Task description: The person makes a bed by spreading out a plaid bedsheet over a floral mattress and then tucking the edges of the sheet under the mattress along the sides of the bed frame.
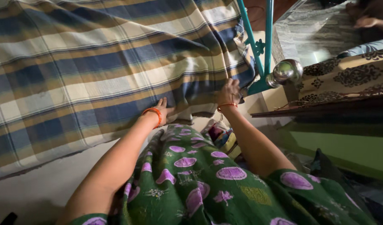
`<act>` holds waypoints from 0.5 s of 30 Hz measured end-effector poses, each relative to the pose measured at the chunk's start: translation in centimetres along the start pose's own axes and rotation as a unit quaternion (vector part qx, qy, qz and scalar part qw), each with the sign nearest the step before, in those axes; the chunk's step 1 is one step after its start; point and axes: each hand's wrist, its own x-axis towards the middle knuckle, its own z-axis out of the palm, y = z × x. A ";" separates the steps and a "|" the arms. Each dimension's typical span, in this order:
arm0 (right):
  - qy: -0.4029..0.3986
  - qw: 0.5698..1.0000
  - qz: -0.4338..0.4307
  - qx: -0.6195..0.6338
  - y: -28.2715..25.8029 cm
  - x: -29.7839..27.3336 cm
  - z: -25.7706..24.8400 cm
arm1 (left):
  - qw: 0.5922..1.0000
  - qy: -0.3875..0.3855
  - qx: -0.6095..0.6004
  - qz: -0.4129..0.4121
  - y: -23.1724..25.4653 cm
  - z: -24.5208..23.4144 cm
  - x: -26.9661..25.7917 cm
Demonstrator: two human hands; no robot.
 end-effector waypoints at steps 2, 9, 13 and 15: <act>0.033 0.997 0.067 -0.001 0.9 0.3 1.0 | 1.000 -0.011 0.004 -0.012 -0.1 0.1 0.4; -0.063 0.993 0.007 -0.102 10.6 6.1 3.2 | 0.997 -0.042 0.053 -0.023 0.7 -0.5 -0.4; -0.181 0.972 0.017 -0.146 12.1 8.1 3.9 | 0.993 -0.071 0.090 -0.027 1.6 -1.4 -1.6; -0.217 0.964 0.014 -0.151 12.1 8.1 4.7 | 0.993 -0.072 0.089 -0.022 1.4 -1.4 -2.1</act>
